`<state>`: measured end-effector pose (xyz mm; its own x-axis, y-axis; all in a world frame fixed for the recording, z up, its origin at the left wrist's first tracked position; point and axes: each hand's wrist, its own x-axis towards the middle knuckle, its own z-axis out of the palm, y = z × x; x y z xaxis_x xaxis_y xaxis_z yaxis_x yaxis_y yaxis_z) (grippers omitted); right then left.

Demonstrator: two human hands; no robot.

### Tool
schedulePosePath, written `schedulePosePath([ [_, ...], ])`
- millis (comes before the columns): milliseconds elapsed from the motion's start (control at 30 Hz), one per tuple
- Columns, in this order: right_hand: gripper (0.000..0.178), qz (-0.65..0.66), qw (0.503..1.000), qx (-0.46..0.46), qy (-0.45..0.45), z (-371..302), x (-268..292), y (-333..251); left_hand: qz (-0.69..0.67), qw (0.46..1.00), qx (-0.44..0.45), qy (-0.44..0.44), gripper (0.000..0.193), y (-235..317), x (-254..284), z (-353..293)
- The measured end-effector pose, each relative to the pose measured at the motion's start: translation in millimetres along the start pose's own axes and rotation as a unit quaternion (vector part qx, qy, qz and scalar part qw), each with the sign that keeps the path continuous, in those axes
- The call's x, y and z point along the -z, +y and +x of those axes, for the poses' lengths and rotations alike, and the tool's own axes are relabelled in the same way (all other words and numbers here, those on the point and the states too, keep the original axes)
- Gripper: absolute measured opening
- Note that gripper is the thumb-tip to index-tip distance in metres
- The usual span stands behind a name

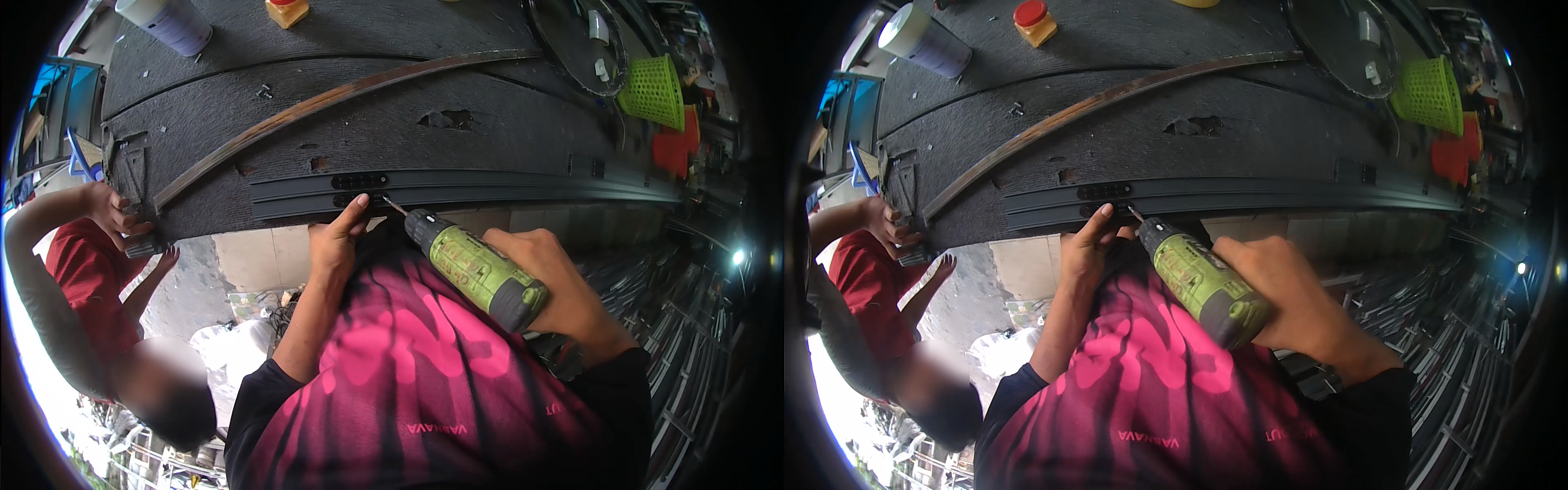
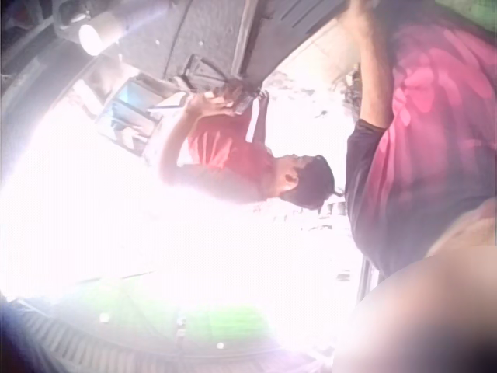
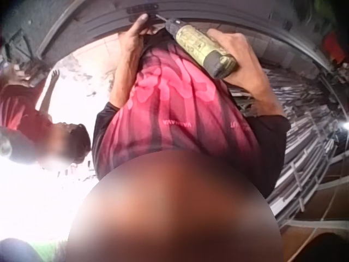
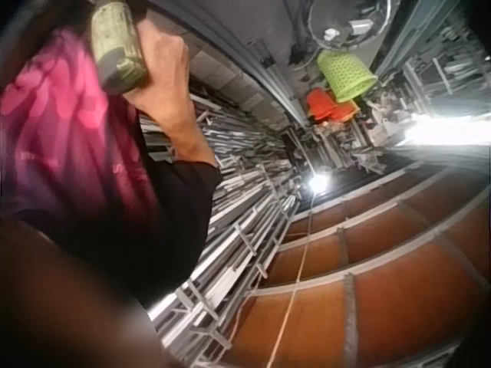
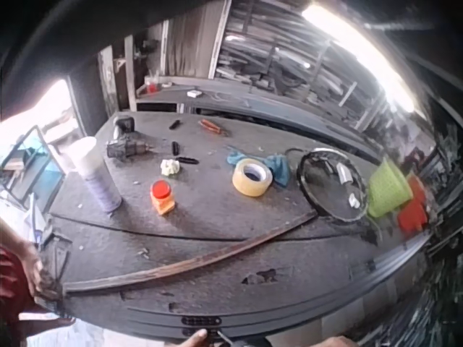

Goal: The person aligns a black plastic bracket onto a long metal frame and uses a cordless drill to drive screws into the bracket. They repeatedly pick up screws, position the bracket, and fasten it to the frame on a workbench.

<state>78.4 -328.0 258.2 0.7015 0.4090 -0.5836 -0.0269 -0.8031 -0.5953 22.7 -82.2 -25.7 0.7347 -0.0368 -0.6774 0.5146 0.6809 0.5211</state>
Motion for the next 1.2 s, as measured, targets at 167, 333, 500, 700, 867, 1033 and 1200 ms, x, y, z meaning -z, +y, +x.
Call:
schedulePosePath([
  [167,0.04,-0.06,0.998,0.019,-0.026,14.4,9.5,-27.2,-0.005,0.999,-0.004,0.031,0.031,3.3,-10.0,-0.1],
  [333,0.042,-0.07,0.996,-0.039,-0.051,24.9,12.5,-44.0,-0.009,0.999,-0.008,0.052,0.042,12.6,-19.2,-8.7],
  [500,0.046,-0.103,0.983,-0.109,-0.109,33.0,15.9,-59.1,0.021,0.996,0.005,0.09,0.052,12.8,-20.6,-12.2],
  [700,0.046,-0.147,0.973,-0.119,-0.131,46.8,19.7,-73.1,-0.01,0.997,-0.023,0.078,0.056,7.5,-19.2,-8.5],
  [867,0.046,-0.13,0.977,-0.111,-0.128,50.2,18.2,-72.0,0.004,0.996,-0.006,0.085,0.052,12.1,-20.8,-9.4],
  [1033,0.045,-0.179,0.963,-0.131,-0.15,54.7,16.4,-71.9,-0.02,0.997,-0.003,0.079,0.051,14.9,-24.0,-10.8],
  [1200,0.046,-0.195,0.964,-0.105,-0.147,59.7,19.5,-74.0,0.026,0.995,-0.008,0.093,0.051,8.9,-17.6,-9.1],
])
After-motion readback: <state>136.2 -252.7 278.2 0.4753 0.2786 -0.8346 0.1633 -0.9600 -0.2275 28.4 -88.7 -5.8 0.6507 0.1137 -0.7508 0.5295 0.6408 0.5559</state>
